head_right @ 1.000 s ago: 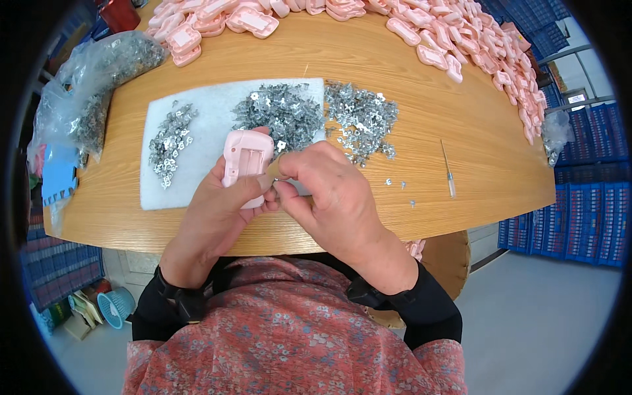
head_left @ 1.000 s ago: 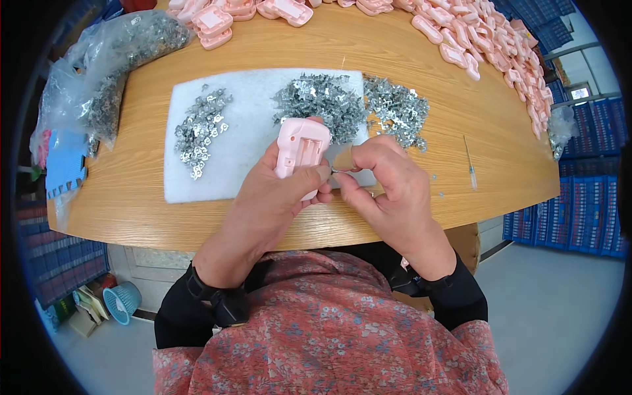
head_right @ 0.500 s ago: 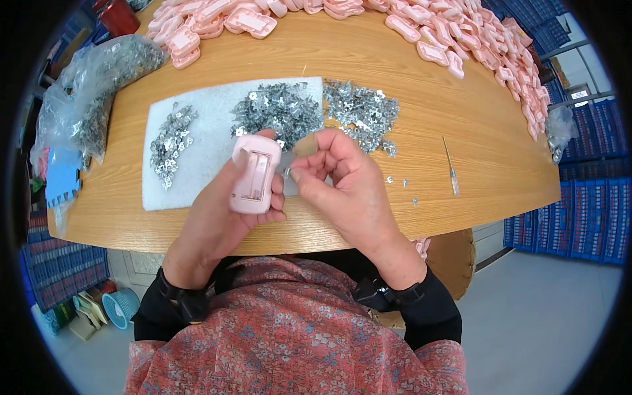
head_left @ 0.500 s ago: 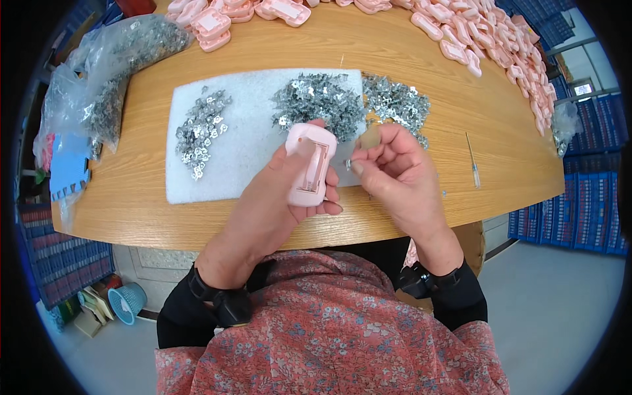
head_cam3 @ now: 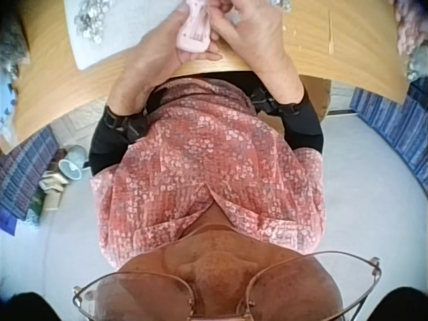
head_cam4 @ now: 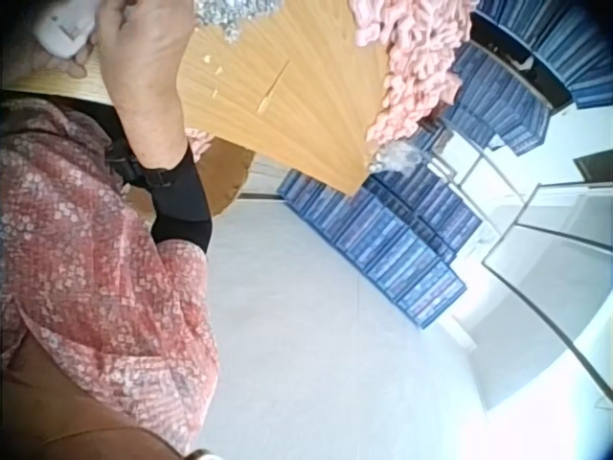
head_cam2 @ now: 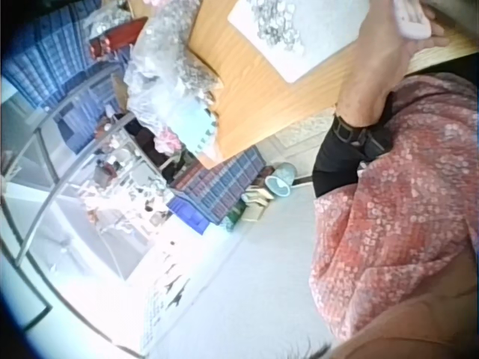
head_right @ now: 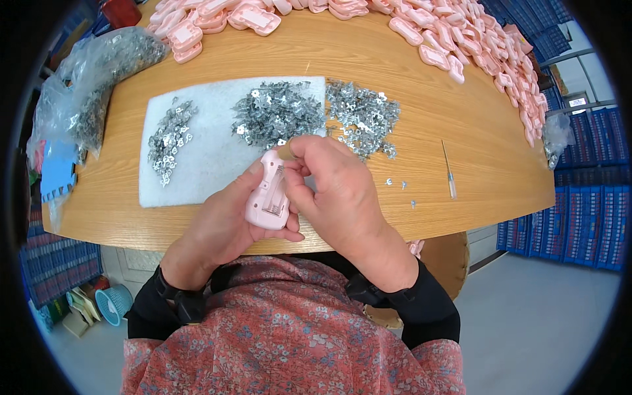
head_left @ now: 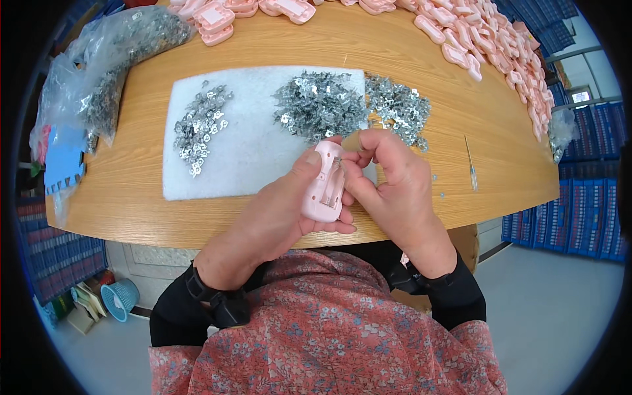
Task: The person assembles small pink plastic housings by inserting metal components into them. They repeatedly pick up a housing, place a metal piece inside, and press it into place, then set the assembled unit aside on the table.
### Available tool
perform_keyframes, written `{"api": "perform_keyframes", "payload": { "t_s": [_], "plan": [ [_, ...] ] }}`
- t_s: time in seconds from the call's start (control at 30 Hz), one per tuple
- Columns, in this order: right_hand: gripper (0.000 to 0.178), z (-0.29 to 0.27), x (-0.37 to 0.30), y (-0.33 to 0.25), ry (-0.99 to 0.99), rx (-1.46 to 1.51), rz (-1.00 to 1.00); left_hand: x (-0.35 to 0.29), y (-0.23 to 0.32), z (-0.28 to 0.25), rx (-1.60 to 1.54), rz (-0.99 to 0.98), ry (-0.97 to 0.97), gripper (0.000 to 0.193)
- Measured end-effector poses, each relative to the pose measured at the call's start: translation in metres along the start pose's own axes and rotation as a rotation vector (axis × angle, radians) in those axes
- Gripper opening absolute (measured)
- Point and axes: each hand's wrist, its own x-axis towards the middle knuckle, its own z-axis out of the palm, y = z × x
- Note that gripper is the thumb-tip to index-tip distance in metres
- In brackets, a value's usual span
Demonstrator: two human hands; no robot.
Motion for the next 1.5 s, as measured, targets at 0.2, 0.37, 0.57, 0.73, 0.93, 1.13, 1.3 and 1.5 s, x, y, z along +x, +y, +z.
{"api": "perform_keyframes", "payload": {
  "t_s": [0.2, 0.37, 0.57, 0.73, 0.93, 1.13, 1.3, 1.5],
  "plan": [
    [0.02, -0.002, 0.0, -0.006, -0.037, -0.138, -0.042, 0.0, 0.001, 0.005, 0.073, -0.011, 0.05, 0.05],
    [0.023, -0.006, 0.002, -0.007, -0.124, -0.338, -0.089, 0.001, -0.001, 0.001, 0.149, -0.019, -0.033, 0.052],
    [0.021, -0.018, 0.0, -0.003, -0.097, -0.009, 0.196, 0.0, 0.002, -0.005, 0.078, 0.016, -0.117, 0.054],
    [0.027, -0.015, -0.012, 0.013, -0.279, 0.735, 0.592, -0.002, 0.002, -0.002, 0.202, 0.084, -0.111, 0.049],
    [0.028, -0.01, -0.022, 0.014, -0.281, 0.703, 0.584, -0.005, 0.007, 0.003, 0.834, 0.261, 0.036, 0.039],
    [0.028, -0.01, -0.029, 0.007, -0.218, 0.688, 0.509, -0.009, 0.015, 0.013, 1.258, 0.299, 0.039, 0.032],
    [0.03, -0.015, -0.029, 0.007, -0.112, 0.839, 0.427, -0.007, 0.01, 0.0, 0.403, 0.029, -0.052, 0.035],
    [0.029, -0.006, -0.026, 0.009, -0.036, 0.669, 0.226, -0.014, 0.015, -0.001, -0.086, -0.149, -0.193, 0.035]
  ]
}}
